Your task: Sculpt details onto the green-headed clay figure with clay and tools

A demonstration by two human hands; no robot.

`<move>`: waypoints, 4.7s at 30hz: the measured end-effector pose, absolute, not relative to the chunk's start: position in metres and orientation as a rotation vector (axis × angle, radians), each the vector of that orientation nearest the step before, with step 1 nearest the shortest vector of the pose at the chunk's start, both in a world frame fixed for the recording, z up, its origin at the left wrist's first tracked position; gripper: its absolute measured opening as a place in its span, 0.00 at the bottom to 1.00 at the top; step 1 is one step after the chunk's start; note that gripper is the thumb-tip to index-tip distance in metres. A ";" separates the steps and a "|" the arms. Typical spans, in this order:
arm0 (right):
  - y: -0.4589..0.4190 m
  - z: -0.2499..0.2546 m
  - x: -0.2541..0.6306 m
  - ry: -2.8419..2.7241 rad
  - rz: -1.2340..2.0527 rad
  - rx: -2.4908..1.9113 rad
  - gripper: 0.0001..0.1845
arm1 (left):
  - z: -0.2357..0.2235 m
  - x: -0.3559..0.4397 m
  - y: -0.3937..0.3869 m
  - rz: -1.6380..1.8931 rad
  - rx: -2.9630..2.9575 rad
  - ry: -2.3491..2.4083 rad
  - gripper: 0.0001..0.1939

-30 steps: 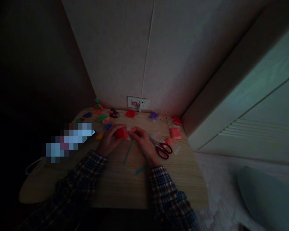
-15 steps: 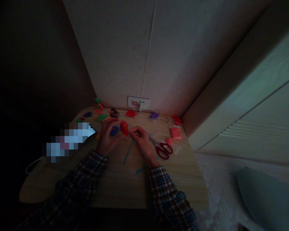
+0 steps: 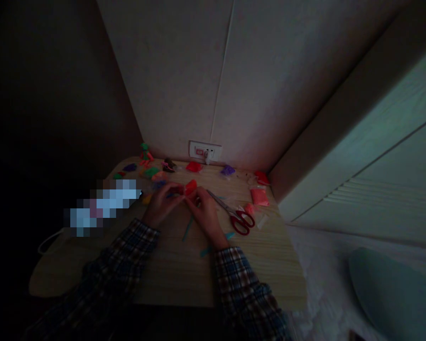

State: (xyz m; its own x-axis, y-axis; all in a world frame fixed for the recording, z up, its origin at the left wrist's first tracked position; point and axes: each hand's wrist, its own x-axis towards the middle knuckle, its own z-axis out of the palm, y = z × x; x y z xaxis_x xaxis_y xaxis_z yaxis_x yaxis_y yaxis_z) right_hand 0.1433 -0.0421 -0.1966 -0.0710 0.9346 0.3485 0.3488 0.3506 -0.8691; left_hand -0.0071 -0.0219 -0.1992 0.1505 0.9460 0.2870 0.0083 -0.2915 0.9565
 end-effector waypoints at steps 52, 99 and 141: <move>-0.043 -0.200 0.145 -1.822 0.579 -1.272 0.08 | -0.201 -0.009 -0.017 1.240 1.587 1.059 0.12; -0.043 -0.204 0.143 -1.896 0.403 -1.171 0.04 | -0.217 -0.009 -0.017 1.184 1.755 1.302 0.11; -0.045 -0.197 0.141 -1.758 0.478 -1.187 0.07 | -0.200 -0.006 -0.023 1.220 1.562 0.957 0.19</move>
State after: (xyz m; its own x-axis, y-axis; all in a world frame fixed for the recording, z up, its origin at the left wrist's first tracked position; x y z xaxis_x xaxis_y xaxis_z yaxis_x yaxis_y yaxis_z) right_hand 0.1408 -0.0446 -0.1966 -0.1000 0.8729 0.4775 0.5111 0.4568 -0.7281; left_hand -0.0055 -0.0231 -0.1996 0.2110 0.9382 0.2742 0.0425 -0.2891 0.9564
